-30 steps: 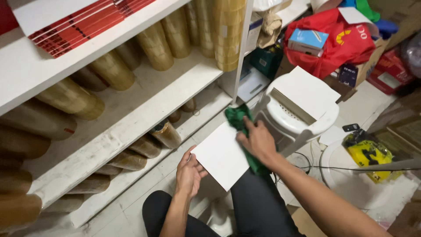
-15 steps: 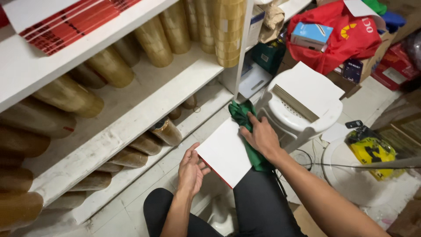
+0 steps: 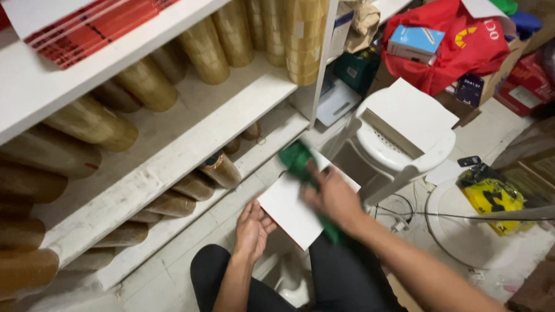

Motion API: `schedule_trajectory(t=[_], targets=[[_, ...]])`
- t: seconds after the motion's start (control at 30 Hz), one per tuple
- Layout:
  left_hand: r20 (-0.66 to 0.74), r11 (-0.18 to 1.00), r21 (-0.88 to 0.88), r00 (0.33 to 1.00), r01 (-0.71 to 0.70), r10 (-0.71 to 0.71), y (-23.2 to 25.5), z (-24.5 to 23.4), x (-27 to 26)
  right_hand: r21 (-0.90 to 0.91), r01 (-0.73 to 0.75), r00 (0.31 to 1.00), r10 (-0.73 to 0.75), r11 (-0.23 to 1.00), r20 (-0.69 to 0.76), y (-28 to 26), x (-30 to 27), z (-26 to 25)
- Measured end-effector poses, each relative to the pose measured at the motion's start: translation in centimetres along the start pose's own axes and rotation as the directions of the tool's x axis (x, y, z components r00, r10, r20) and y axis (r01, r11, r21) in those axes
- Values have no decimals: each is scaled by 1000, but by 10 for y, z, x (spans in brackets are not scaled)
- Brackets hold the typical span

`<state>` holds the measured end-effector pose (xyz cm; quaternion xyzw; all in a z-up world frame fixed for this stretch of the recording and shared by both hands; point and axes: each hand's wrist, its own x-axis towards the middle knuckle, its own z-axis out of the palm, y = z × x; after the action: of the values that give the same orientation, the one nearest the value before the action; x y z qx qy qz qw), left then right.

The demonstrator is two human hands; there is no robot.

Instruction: The person wipes a yellow notepad and white notepads with a green cloth before placing them on a shelf.

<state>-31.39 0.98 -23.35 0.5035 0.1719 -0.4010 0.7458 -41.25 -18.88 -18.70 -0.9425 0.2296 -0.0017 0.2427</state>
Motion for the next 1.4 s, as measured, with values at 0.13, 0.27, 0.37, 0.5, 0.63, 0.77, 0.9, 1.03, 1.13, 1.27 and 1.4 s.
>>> schedule_trajectory(t=[0.13,0.27,0.37,0.5,0.63,0.77,0.9,1.03,1.13,1.27,1.4], targets=[[12,998,60,1000,-5,4,15,9,-11,2,-308,951,307,951,33,27,32,-23],[8,997,70,1000,16,-17,15,20,-11,-99,-139,989,134,985,-56,-4,-2,-15],[39,997,82,999,-1,-2,14,25,-9,23,101,994,-102,995,29,-24,-31,8],[48,991,112,997,-71,66,11,28,-5,-94,283,956,-288,955,-48,-19,-28,18],[59,985,166,998,-45,35,3,16,6,-191,-26,985,-6,981,-170,24,16,4],[114,983,183,993,-27,5,5,26,-2,-27,-197,972,191,980,-140,40,29,4],[143,984,165,989,-70,46,-13,17,31,-86,70,997,-67,994,37,-14,-11,8],[139,987,143,989,-74,53,-40,-7,51,-49,224,965,-215,973,150,-30,-29,9],[142,973,210,988,-94,65,-20,8,26,-41,75,993,-71,996,91,-14,3,-12],[107,966,218,987,-139,118,-9,1,14,45,-107,994,107,993,-1,23,37,-17],[45,980,173,994,-102,95,22,6,-13,192,-274,961,258,942,105,40,40,-34]])
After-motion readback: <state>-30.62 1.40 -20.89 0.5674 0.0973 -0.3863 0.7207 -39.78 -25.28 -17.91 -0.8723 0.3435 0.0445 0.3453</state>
